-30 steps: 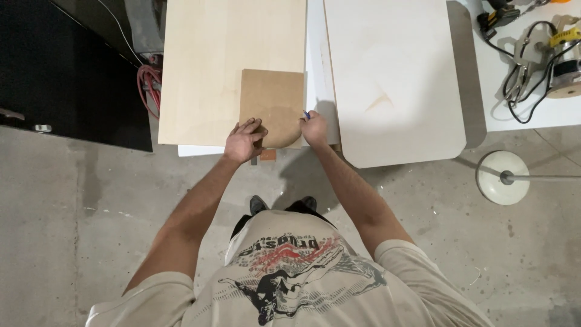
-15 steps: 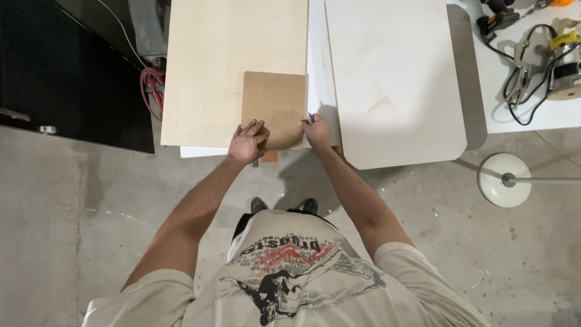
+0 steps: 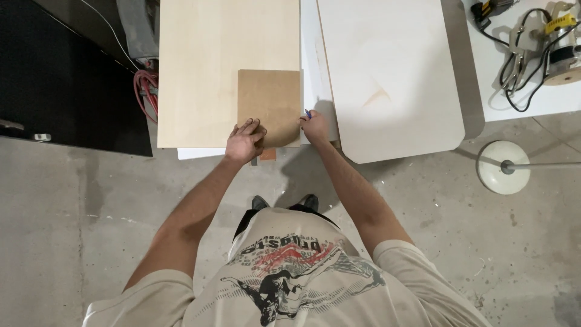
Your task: The person uses a miter saw to cut a white rectangular board in a workshop. They then place the board on a workbench, position a smaller cardboard template on top, and trace the template's outline with a pen. Finally, the person returns to the miter saw to cut a larger piece of plywood.
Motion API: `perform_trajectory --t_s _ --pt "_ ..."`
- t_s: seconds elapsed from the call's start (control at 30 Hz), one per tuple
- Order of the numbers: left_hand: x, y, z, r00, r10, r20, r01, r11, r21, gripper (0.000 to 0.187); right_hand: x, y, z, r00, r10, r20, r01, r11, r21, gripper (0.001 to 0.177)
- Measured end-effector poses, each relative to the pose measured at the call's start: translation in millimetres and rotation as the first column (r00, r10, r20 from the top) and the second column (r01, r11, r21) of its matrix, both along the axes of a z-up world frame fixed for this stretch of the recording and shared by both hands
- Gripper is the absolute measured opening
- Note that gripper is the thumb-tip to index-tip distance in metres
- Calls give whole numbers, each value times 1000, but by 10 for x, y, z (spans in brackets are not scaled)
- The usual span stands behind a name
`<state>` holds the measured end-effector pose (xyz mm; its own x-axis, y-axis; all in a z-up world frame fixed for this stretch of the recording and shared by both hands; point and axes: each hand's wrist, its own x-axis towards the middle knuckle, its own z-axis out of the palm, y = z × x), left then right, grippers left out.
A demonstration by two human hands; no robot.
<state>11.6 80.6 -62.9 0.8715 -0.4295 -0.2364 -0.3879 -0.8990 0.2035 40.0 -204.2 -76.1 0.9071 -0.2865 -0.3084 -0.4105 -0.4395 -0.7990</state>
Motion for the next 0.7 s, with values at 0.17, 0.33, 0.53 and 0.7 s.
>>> perform_trajectory --t_s 0.17,0.33,0.53,0.7 --pt "5 8 -95 1000 -17 26 17 1000 7 56 26 67 -91 999 -39 -37 42 997 69 13" --pt "-34 -24 15 1000 -1 28 2 1000 -10 56 -9 85 23 999 34 29 -31 993 -114 15" --pt "-24 -17 82 1000 25 -1 -25 999 -32 58 -116 200 -18 992 38 120 -9 973 -230 19" --pt "19 -48 101 1000 17 -16 -17 1000 -4 58 -92 135 -10 994 38 99 -14 973 -232 19"
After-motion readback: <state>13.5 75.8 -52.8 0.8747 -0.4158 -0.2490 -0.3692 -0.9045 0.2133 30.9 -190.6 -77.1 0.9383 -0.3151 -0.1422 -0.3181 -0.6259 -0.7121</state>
